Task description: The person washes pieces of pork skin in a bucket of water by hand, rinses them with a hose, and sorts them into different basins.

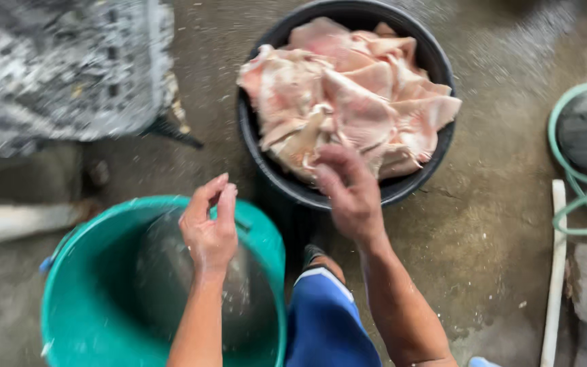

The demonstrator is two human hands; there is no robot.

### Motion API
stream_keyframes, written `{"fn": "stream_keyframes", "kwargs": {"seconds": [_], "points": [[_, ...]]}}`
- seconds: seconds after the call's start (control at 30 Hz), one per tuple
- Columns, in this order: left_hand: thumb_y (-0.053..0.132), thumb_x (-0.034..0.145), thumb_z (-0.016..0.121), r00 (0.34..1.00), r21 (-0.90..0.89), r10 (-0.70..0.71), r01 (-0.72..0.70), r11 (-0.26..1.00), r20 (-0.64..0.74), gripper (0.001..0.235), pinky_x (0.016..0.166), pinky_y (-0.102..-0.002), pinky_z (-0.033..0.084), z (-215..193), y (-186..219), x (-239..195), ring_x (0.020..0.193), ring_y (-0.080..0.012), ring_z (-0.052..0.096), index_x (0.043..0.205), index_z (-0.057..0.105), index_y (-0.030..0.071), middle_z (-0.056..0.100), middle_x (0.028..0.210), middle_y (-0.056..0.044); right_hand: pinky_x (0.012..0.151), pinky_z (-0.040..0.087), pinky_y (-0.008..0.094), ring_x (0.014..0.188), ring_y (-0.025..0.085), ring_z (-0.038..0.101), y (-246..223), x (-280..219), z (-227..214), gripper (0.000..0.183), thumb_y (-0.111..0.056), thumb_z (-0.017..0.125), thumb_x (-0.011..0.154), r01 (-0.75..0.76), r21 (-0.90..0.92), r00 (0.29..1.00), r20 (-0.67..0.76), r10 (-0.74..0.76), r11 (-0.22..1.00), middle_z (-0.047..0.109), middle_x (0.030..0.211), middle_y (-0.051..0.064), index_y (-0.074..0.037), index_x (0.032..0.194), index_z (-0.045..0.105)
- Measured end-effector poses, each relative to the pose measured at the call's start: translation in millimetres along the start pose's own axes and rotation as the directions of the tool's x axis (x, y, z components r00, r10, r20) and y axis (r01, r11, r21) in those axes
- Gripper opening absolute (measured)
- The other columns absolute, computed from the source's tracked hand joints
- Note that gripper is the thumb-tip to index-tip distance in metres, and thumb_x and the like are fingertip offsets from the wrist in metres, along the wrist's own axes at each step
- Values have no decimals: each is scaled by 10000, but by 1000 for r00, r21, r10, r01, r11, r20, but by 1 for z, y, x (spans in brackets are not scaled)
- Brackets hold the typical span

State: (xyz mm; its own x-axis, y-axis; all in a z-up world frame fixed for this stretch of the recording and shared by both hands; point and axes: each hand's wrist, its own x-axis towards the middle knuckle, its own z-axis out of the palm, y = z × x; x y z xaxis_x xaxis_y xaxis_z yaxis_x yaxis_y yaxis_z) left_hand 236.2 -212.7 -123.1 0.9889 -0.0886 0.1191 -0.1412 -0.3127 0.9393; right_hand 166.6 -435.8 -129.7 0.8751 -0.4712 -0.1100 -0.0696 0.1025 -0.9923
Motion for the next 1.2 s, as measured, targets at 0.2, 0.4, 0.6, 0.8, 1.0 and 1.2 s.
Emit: {"fn": "stream_keyframes", "kwargs": {"seconds": [0.2, 0.4, 0.6, 0.8, 1.0, 1.2], "points": [[193, 911, 739, 974, 457, -99, 185, 870, -205, 306, 956, -443, 536, -123, -114, -91, 1084, -374, 669, 1128, 732, -23, 702, 1146, -232, 875, 575, 324, 1000, 186, 720, -14, -59, 141, 420, -244, 693, 923, 139, -423, 764, 621, 175, 895, 719, 1124, 111, -38, 1288, 656], [380, 818, 753, 763, 486, -594, 632, 604, -254, 649, 1083, -481, 445, -132, -271, -170, 1249, -451, 571, 1309, 616, -22, 615, 1317, -297, 1026, 483, 450, 1125, 418, 663, 206, 4, 243, 1046, -499, 757, 836, 45, -718, 695, 522, 495, 694, 528, 1400, 254, 2, 1564, 197], [367, 833, 723, 319, 256, -945, 910, 325, 67, 596, 1019, -460, 483, -83, -349, -230, 1183, -399, 618, 1292, 635, -4, 647, 1274, -260, 1001, 496, 448, 1102, 400, 669, 363, 11, 211, 951, -458, 742, 843, -5, -961, 656, 207, 726, 278, 553, 1358, 239, 5, 1516, 254], [328, 808, 734, 136, 309, -985, 937, 164, 110, 549, 944, -442, 516, -77, -384, -228, 1088, -372, 658, 1229, 664, -17, 683, 1183, -252, 976, 509, 447, 1078, 382, 676, 376, -59, 194, 857, -418, 726, 850, -77, -991, 521, 55, 852, 112, 577, 1315, 223, 7, 1468, 311], [288, 782, 745, 143, 334, -990, 932, 141, 19, 502, 868, -424, 548, -105, -394, -207, 992, -346, 697, 1167, 693, -29, 719, 1093, -244, 951, 523, 445, 1055, 364, 682, 371, -126, 193, 765, -377, 711, 858, -314, -922, 427, 75, 901, 226, 602, 1273, 208, 10, 1421, 368], [249, 757, 756, 344, 25, -935, 939, 343, -83, 455, 793, -406, 581, -128, -311, -186, 897, -319, 737, 1105, 721, -42, 755, 1002, -235, 926, 536, 444, 1031, 346, 688, 333, -94, 176, 674, -337, 696, 865, -607, -630, 379, 305, 874, 484, 626, 1231, 193, 13, 1373, 424]]}}
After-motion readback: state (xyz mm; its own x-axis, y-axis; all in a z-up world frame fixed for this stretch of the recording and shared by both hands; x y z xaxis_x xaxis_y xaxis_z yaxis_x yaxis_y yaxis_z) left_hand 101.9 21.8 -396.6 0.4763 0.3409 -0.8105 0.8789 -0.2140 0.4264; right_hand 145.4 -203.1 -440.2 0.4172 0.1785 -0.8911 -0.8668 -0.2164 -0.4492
